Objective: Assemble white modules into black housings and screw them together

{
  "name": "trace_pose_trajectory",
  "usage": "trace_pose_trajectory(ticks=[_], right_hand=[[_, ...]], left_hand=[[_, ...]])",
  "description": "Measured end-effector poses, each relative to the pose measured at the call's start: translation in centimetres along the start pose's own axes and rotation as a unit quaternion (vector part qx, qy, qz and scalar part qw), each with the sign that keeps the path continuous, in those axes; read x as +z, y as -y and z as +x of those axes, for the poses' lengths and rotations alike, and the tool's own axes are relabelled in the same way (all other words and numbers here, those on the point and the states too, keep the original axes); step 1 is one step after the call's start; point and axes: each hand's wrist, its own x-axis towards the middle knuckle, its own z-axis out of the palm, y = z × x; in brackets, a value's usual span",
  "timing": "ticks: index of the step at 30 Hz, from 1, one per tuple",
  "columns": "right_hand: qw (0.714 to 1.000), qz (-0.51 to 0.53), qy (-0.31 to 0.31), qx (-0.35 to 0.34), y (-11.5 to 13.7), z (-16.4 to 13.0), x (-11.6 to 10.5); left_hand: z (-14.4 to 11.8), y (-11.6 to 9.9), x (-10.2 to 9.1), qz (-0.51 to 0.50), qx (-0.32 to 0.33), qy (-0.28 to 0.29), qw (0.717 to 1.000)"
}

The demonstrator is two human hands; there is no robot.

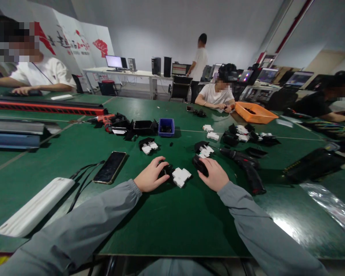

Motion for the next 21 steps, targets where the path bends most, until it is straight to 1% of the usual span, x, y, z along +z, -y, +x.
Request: trace_pose_trajectory(ticks=[4, 7, 10, 12, 14, 16, 18, 21], right_hand=[[0.999, -0.017, -0.01, 0.029, -0.7, 0.0, 0.2], [0.997, -0.043, -0.027, 0.049, -0.7, 0.2, 0.6], [0.994, -0.07, -0.062, 0.059, 0.0, 0.2, 0.4], [0.994, -0.065, -0.076, 0.043, 1.0, 0.2, 0.1], [0.997, -0.026, -0.068, 0.006, 2.4, 0.5, 0.1], [0.997, 0.042, -0.057, -0.02, 3.8, 1.2, 0.6], [0.99, 0.122, -0.063, -0.014, 4.9, 2.3, 1.8], [0.977, 0.199, -0.07, 0.033, 5.6, 4.5, 4.1]], left_hand=[[0.0, 0.0, 0.0, -0.002, 0.0, 0.0, 1.0], [0.0, 0.0, 0.0, 0.001, -0.001, 0.002, 1.0], [0.0, 0.0, 0.1, 0.011, -0.002, 0.008, 1.0], [0.0, 0.1, 0.1, 0.013, -0.003, 0.009, 1.0], [0.0, 0.1, 0.1, 0.007, -0.003, 0.005, 1.0], [0.0, 0.1, 0.2, 0.0, -0.002, -0.001, 1.0], [0.0, 0.1, 0.2, 0.002, -0.002, -0.009, 1.0], [0.1, 0.0, 0.3, 0.026, -0.022, -0.032, 0.999]])
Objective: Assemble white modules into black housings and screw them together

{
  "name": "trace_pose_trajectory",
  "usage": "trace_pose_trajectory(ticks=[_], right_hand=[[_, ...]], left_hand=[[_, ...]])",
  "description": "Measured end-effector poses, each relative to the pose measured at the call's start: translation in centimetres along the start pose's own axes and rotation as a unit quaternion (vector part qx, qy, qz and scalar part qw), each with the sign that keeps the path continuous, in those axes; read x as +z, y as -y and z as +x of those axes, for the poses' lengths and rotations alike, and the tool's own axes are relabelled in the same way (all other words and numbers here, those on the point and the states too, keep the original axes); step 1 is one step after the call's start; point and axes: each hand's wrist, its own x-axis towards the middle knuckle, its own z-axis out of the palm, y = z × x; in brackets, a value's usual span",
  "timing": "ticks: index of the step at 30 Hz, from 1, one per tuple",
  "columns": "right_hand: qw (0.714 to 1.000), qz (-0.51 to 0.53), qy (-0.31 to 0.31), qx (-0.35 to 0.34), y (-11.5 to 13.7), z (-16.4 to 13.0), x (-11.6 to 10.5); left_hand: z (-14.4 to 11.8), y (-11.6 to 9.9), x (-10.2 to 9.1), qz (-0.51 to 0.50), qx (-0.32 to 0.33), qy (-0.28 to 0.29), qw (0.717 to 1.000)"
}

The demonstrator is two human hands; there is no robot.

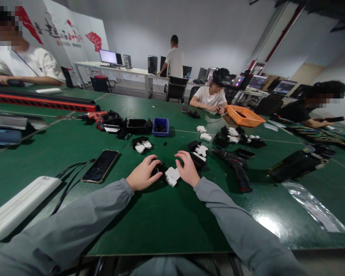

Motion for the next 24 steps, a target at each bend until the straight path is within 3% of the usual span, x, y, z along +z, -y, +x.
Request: trace_pose_trajectory(ticks=[7, 17, 20, 24], right_hand=[[0.998, -0.018, -0.005, 0.053, -2.2, 4.3, 3.4], [0.984, -0.117, 0.038, 0.129, -3.5, 4.4, 4.0], [0.983, -0.128, 0.061, 0.117, -3.3, 4.2, 3.7], [0.987, -0.121, 0.092, 0.053, -2.7, 4.2, 3.0]], left_hand=[[0.4, 0.4, 0.3, 0.012, -0.048, -0.036, 0.998], [0.4, 0.4, 0.3, -0.001, -0.041, -0.021, 0.999], [0.4, 0.4, 0.3, -0.01, -0.043, -0.024, 0.999], [0.4, 0.4, 0.2, -0.018, -0.044, -0.027, 0.998]])
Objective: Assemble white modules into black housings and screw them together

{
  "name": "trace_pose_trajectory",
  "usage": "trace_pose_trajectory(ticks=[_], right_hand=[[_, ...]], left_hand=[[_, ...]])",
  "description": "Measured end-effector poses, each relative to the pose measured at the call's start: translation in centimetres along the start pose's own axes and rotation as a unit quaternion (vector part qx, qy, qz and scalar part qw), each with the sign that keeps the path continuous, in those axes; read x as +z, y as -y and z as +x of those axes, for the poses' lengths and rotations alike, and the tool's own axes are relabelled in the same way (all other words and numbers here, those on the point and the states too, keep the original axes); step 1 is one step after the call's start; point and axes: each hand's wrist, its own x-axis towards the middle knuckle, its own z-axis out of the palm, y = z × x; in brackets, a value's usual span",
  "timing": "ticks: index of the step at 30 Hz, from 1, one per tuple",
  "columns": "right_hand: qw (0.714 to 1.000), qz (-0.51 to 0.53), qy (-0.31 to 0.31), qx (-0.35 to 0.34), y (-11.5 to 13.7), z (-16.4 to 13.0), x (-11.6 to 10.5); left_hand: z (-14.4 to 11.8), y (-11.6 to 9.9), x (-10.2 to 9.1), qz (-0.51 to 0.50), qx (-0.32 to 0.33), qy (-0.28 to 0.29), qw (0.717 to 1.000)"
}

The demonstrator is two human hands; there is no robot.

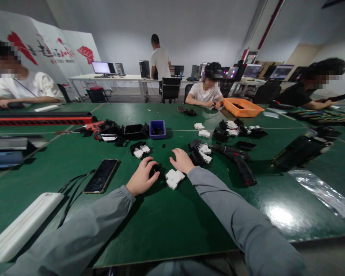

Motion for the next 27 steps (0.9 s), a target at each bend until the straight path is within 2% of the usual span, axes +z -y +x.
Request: trace_pose_trajectory(ticks=[2, 5, 9, 12, 17, 22, 27], right_hand=[[1.0, -0.003, -0.002, -0.021, 0.2, 0.5, -0.1], [1.0, -0.025, -0.003, -0.011, 0.3, 2.2, 0.4], [0.998, -0.041, 0.033, 0.016, 0.3, 5.0, 1.8], [0.998, -0.036, 0.058, 0.003, 0.2, 6.1, 2.5], [0.992, -0.03, 0.104, -0.063, 0.0, 6.1, 2.4], [0.986, -0.023, 0.137, -0.094, 0.0, 6.0, 2.0], [0.983, -0.007, 0.142, -0.121, 0.3, 4.2, 1.3]], left_hand=[[0.0, 0.0, 0.0, 0.0, 0.002, 0.003, 1.0], [-0.1, -0.1, -0.1, 0.006, 0.008, 0.008, 1.0], [-0.2, -0.1, -0.1, 0.014, 0.006, 0.012, 1.0], [-0.2, -0.1, -0.1, 0.015, 0.007, 0.013, 1.0], [0.0, -0.2, -0.1, 0.008, 0.008, 0.017, 1.0], [-0.1, -0.2, -0.1, 0.001, 0.006, 0.015, 1.0], [-0.1, -0.2, -0.1, 0.003, 0.004, 0.017, 1.0]])
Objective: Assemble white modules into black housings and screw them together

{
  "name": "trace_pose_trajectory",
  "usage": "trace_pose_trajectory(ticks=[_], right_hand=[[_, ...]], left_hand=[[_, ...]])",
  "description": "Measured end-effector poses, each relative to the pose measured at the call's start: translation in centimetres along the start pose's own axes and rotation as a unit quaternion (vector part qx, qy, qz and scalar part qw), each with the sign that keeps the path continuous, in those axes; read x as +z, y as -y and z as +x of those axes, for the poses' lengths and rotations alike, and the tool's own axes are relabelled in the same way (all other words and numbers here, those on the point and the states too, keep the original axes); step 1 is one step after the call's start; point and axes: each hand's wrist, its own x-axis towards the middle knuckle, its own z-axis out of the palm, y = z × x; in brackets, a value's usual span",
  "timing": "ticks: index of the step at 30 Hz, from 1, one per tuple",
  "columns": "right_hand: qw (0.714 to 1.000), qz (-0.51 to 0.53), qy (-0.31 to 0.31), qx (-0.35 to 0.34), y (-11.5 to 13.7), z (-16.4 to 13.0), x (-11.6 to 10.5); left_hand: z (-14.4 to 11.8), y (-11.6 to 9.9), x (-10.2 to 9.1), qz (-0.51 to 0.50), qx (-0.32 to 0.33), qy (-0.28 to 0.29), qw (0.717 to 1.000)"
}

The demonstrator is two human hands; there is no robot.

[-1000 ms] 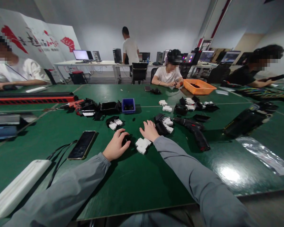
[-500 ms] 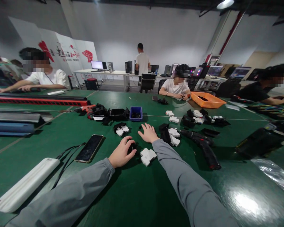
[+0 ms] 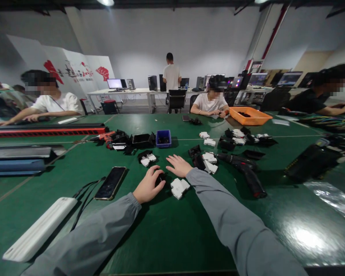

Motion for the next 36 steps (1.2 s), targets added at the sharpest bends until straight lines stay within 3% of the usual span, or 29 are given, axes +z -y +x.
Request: trace_pose_trajectory(ticks=[14, 19, 24, 32, 36], right_hand=[[0.999, 0.04, -0.006, -0.029, 1.3, -13.9, -2.5], [0.996, 0.081, -0.01, -0.031, 1.1, -16.9, -3.3], [0.992, 0.115, -0.055, -0.001, 1.4, -15.5, -3.3], [0.996, 0.025, -0.081, 0.034, 1.9, -8.6, -1.6], [0.996, 0.023, -0.085, 0.029, 1.7, -8.0, -1.1]], left_hand=[[-0.1, 0.0, -0.1, -0.012, 0.02, 0.012, 1.0], [-0.1, -0.3, -0.3, -0.026, 0.039, 0.024, 0.999], [-0.1, -0.5, -0.5, -0.037, 0.057, 0.041, 0.997], [-0.1, -0.3, -0.2, -0.034, 0.056, 0.054, 0.996], [-0.1, -0.3, -0.2, -0.028, 0.055, 0.059, 0.996]])
